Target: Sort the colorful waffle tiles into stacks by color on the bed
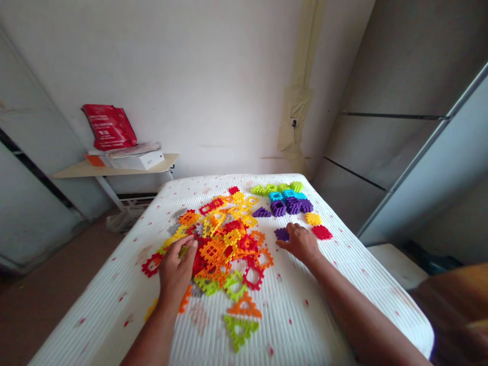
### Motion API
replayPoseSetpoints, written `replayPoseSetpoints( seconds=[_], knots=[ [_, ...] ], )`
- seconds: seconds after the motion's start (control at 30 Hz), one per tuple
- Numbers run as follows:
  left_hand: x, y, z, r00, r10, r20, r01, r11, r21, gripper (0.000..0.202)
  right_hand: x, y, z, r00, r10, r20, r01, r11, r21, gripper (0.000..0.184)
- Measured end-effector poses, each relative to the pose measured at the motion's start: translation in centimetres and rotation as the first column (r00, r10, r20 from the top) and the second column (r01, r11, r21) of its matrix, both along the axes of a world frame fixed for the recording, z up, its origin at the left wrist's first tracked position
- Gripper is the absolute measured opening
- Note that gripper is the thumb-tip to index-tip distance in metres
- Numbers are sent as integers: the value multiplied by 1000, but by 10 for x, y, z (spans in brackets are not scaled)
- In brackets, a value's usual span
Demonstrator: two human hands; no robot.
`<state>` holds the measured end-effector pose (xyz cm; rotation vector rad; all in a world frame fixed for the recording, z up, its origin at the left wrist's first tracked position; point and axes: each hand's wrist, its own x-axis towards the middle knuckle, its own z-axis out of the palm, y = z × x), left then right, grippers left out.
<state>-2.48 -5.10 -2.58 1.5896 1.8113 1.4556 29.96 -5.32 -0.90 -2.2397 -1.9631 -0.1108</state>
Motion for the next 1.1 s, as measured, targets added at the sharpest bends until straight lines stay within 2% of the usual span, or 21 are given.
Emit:
replayPoseSetpoints(
  seconds=[0.17, 0.3, 0.37, 0.43, 0.53, 0.6, 0.67, 0.77, 0.9, 1.1],
  knots=[
    [0, 1, -1, 1000, -6, -9, 6, 998, -64, 46, -12, 0, -7, 999, -37, 15, 38, 999, -12, 30],
    [-2, 1, -2, 1000, -10, 3, 10, 996, -91, 46, -5, 3, -6, 998, -52, -35, 52, 998, 22, 25],
    [-2, 1, -1, 1000, 1, 5, 0, 995, -103, 47, 8, 6, -2, 992, -48, -118, 58, 995, 85, 25],
    [-1, 1, 1, 1000, 15, 7, -14, 993, -116, 46, 28, 12, 6, 977, -35, -211, 79, 976, 205, 28],
    [1, 0, 3, 1000, 23, 2, -23, 992, -126, 46, 68, 27, 20, 958, -84, -275, 188, 907, 376, 31],
    [1, 0, 4, 1000, 25, -8, -26, 992, -127, 45, 94, 39, 26, 953, -148, -265, 253, 870, 423, 32],
    [1, 0, 4, 999, 32, -12, -33, 991, -133, 45, 113, 49, 26, 953, -188, -238, 274, 871, 409, 33],
    [0, 2, 2, 999, 45, -16, -46, 989, -137, 43, 127, 60, 21, 960, -214, -180, 265, 902, 342, 33],
    [0, 3, 2, 998, 56, -31, -60, 987, -150, 43, 127, 68, 16, 969, -231, -85, 245, 937, 249, 35],
    [2, 2, 5, 998, 63, -13, -64, 982, -177, 45, 117, 73, 22, 968, -250, 2, 245, 953, 176, 33]
  ],
)
